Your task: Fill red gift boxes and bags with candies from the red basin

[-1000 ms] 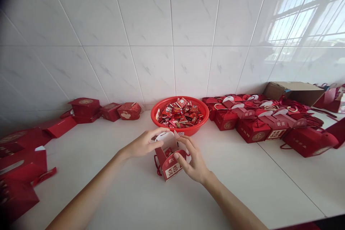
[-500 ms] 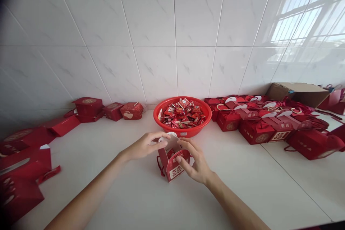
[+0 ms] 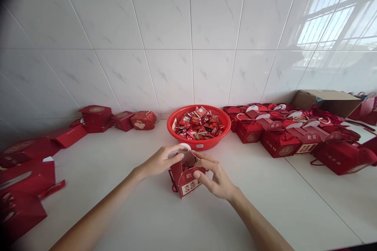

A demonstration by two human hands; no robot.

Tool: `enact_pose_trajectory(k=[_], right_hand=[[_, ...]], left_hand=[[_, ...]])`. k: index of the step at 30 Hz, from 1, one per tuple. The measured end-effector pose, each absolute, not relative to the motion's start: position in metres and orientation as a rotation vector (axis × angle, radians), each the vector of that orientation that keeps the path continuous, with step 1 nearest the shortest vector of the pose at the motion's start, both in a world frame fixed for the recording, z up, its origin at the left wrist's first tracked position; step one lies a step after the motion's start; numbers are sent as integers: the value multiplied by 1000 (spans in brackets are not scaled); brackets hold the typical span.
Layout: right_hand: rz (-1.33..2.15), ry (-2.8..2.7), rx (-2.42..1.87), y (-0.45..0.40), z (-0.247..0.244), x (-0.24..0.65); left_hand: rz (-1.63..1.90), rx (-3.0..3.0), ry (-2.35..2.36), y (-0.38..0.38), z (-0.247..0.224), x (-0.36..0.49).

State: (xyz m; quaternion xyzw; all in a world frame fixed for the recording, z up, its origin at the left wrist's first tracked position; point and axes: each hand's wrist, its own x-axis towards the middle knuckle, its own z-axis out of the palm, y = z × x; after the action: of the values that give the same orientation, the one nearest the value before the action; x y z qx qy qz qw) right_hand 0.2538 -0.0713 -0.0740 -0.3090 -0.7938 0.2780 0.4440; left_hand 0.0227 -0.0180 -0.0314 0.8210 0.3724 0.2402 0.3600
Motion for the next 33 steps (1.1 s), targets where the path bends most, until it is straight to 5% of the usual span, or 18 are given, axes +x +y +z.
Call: enact_pose_trajectory(k=[11, 25, 33], right_hand=[[1091, -1889, -660, -74, -66, 262], [603, -2073, -880, -70, -84, 252], [648, -1755, -951, -64, -98, 243]], left_hand=[[658, 2211, 944, -13, -40, 22], [930, 2164, 1111, -19, -56, 33], [497, 2106, 915, -24, -33, 26]])
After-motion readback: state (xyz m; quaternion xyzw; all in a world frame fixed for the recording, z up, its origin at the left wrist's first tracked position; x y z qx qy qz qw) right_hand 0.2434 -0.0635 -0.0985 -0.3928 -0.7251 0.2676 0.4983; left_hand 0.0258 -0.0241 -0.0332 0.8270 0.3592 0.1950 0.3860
